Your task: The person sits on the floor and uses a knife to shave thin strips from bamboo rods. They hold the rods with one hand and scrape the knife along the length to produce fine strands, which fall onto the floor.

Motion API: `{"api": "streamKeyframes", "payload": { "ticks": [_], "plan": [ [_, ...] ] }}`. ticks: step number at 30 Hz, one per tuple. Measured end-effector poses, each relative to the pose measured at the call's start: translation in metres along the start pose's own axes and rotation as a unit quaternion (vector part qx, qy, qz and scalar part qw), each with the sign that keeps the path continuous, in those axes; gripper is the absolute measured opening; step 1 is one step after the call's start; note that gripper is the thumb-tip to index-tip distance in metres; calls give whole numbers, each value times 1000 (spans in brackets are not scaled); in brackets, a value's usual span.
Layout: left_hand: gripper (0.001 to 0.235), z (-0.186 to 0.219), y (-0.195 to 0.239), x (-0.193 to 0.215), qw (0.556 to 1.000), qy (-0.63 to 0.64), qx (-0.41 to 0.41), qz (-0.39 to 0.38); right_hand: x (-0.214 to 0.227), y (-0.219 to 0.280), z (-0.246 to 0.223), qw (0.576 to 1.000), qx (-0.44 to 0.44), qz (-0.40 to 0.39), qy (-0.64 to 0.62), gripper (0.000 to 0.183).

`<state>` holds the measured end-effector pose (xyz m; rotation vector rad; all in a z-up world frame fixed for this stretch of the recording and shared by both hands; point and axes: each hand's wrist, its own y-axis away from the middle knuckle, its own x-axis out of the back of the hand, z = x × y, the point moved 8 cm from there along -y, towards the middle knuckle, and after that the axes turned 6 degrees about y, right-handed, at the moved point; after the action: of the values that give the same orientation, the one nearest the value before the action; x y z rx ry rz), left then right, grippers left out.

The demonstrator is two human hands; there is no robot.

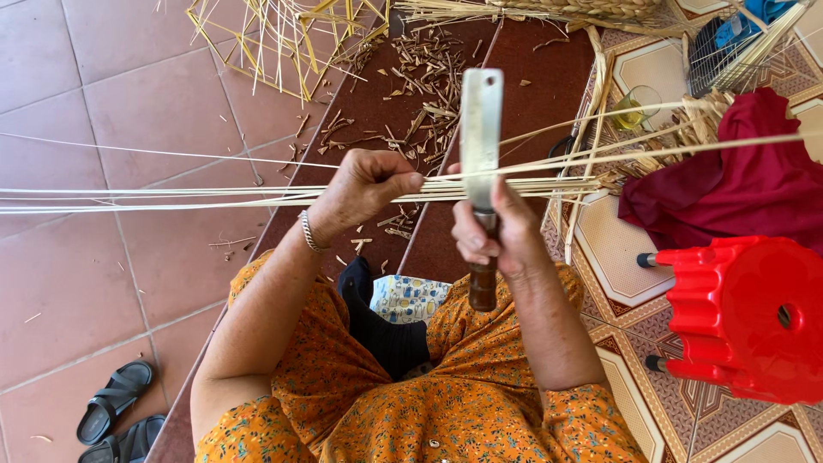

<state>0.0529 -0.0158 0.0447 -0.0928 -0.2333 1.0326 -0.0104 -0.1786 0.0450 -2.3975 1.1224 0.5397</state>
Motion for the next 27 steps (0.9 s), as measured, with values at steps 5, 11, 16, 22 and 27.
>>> {"api": "streamKeyframes", "payload": {
  "ticks": [5, 11, 16, 22, 27],
  "plan": [
    [22, -2, -3, -20, 999, 27, 39, -14, -2, 1, 38, 997, -45, 60, -19, 47],
    [19, -3, 0, 10, 995, -49, 64, -54, 10, 1, 9, 999, 0, 1, -49, 48],
    [14, -3, 8, 36, 999, -41, 13, -8, 14, 18, -21, 996, 44, 53, -52, 56],
    [15, -3, 2, -1, 999, 30, -9, -21, -8, 1, 10, 999, -27, 35, 23, 59],
    [19, -1, 0, -15, 998, 50, 44, -11, -6, 0, 32, 995, -38, 87, 35, 53]
  ]
}}
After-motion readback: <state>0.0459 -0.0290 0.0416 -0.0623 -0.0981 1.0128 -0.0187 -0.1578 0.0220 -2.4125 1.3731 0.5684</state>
